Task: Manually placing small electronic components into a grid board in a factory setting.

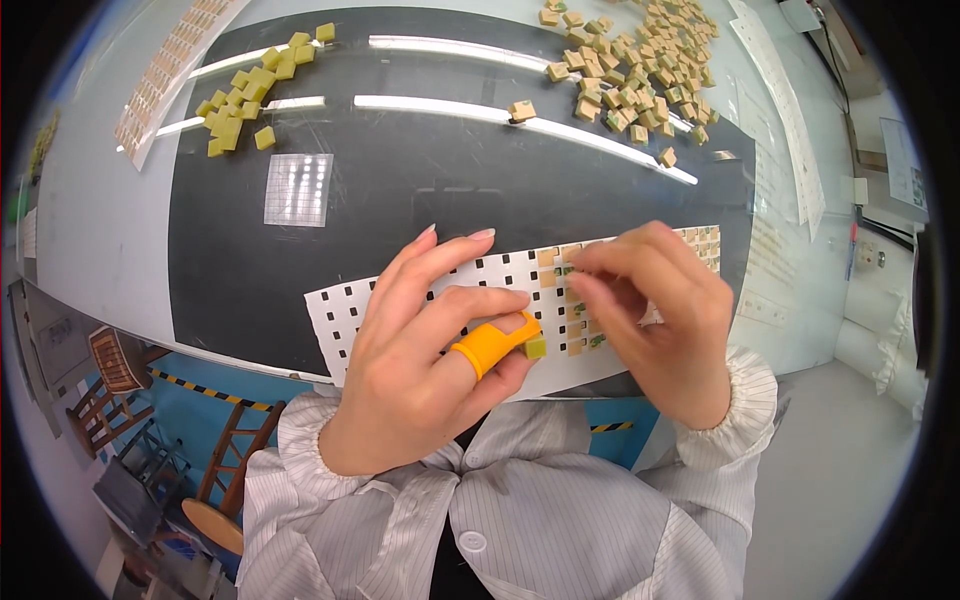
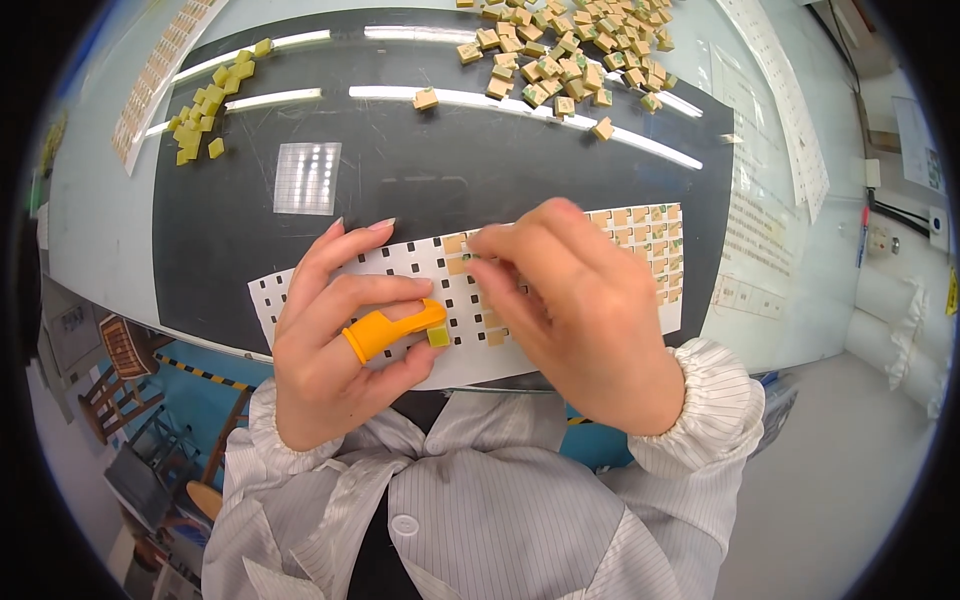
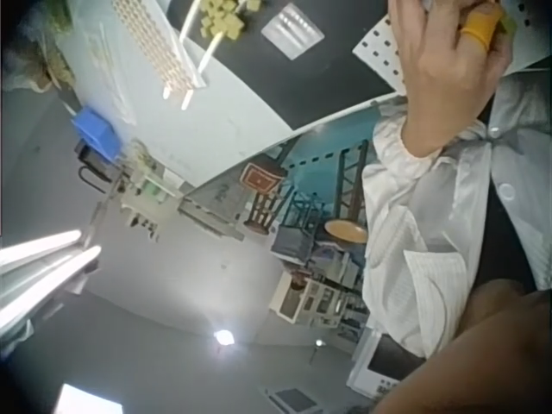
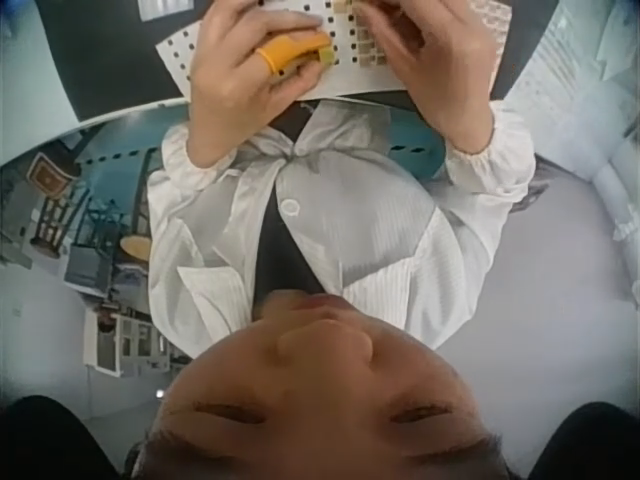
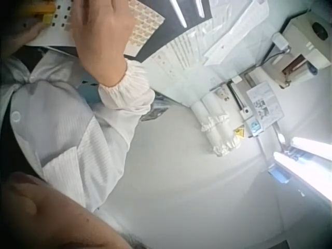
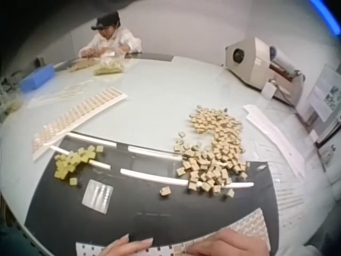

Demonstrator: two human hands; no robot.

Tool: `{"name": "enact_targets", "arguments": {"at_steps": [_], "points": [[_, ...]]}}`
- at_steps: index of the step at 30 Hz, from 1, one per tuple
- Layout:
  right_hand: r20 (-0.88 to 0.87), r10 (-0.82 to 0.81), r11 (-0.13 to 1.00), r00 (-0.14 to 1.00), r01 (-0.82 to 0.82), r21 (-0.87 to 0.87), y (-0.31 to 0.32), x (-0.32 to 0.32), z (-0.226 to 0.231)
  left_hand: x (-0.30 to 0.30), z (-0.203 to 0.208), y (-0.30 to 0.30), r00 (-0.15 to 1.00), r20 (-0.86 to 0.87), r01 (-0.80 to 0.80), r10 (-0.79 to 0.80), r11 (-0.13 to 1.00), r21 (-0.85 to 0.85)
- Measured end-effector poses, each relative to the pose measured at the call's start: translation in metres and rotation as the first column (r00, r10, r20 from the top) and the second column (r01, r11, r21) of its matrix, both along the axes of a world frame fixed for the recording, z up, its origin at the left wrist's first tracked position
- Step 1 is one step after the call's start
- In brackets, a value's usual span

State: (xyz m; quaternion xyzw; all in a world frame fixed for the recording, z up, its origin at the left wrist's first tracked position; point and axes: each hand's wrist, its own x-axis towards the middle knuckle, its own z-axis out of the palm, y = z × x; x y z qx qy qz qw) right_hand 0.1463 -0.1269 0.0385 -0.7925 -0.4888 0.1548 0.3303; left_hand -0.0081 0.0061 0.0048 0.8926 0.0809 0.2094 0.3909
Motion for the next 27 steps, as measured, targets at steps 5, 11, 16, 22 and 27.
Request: {"name": "enact_targets", "arguments": {"at_steps": [5,11,16,22,27], "points": [[0.072,0.019,1.0,0.997,-0.018,-0.008,-0.002,-0.008,-0.006,0.0,0.0,0.0,1.0,0.0,-0.005,0.005,1.0,-0.005],[0.062,-0.031,0.999,0.998,0.03,0.018,-0.001,-0.011,-0.009,-0.001,-0.001,0.0,1.0,-0.003,-0.002,0.002,1.0,0.002],[0.038,-0.035,0.999,0.999,0.035,0.016,0.002,-0.009,-0.009,-0.001,0.0,0.0,1.0,-0.002,-0.005,0.005,1.0,0.005],[0.103,-0.024,0.999,0.994,0.02,0.038,0.002,-0.011,-0.01,-0.001,-0.001,0.001,1.0,0.011,0.009,-0.009,1.0,-0.001],[0.044,-0.057,0.998,0.997,0.056,0.018,0.002,-0.009,-0.01,-0.001,0.0,0.0,1.0,0.0,0.006,-0.006,1.0,0.0]]}}
